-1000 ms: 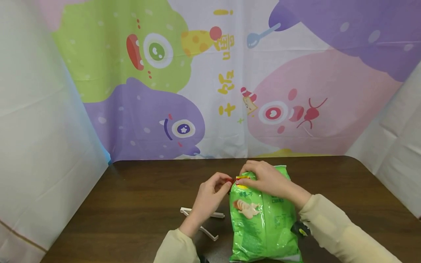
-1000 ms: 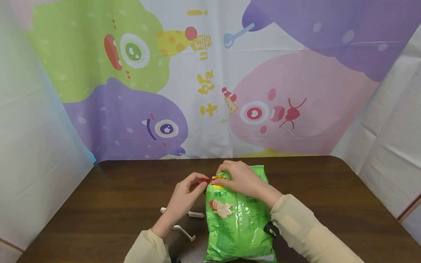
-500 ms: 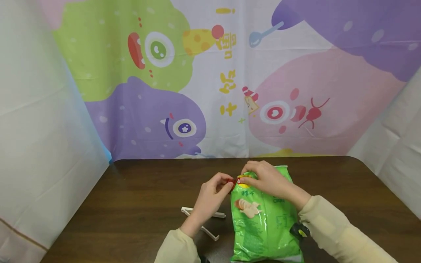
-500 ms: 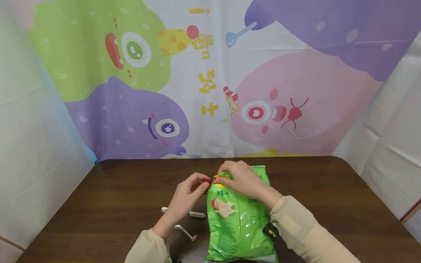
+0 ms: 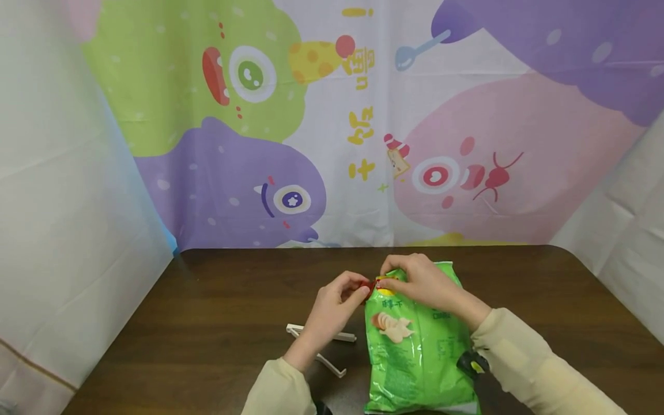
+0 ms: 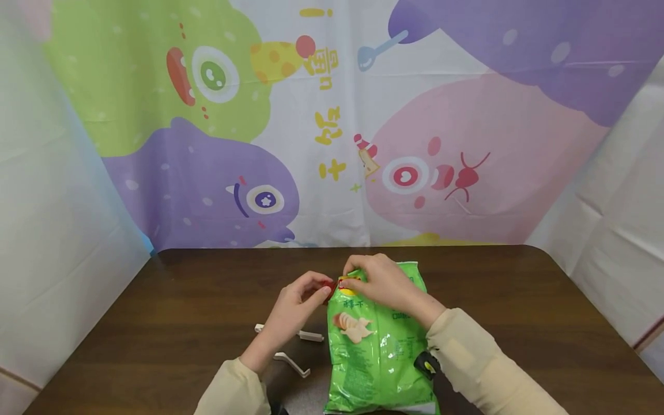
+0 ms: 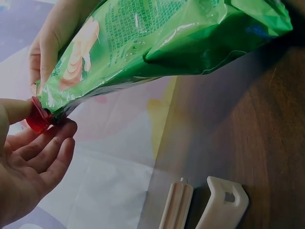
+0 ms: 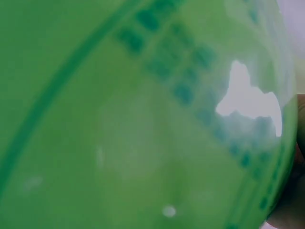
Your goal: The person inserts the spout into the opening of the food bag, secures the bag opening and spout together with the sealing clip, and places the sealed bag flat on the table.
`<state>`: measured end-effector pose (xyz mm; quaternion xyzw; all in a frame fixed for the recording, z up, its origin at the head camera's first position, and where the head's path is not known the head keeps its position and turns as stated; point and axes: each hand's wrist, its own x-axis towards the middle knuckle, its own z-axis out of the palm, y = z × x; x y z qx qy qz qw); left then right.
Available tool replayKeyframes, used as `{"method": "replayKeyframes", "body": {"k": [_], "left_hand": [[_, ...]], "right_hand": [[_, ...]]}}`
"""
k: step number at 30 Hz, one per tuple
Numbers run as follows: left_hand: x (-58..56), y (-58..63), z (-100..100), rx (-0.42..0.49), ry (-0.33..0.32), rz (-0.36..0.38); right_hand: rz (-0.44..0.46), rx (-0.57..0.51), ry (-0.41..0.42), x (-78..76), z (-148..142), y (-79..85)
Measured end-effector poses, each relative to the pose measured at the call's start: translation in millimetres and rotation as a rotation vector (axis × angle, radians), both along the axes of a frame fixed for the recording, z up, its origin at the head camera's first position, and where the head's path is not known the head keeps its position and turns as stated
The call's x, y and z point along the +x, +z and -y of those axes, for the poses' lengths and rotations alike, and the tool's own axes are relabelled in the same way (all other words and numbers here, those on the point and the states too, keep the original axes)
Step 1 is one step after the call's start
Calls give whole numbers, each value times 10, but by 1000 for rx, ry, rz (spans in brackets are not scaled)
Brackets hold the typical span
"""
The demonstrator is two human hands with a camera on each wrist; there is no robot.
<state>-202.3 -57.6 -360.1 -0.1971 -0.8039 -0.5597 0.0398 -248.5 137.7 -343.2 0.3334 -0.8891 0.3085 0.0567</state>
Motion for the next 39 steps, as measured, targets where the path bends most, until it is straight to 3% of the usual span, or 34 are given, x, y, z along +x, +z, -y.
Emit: {"method": "replayKeyframes", "body": {"k": [9,16,23,31,39], "left_hand": [[-30,-11,54,66,-7,69],[-213,-308,56,30,10,76],[-240,-413,164,-39,54,2],[-224,-457,322,-92,78,-25],[-215,-516,431,-252,165,-94]], "right_hand": [[9,-10,0,-15,10,-1],[23,2,-42,13,-55,-29],[30,-5,-32,26,-70,-27],[23,-4,-44,15,-70,-36],[14,0,-45,18,-72,-26]]}}
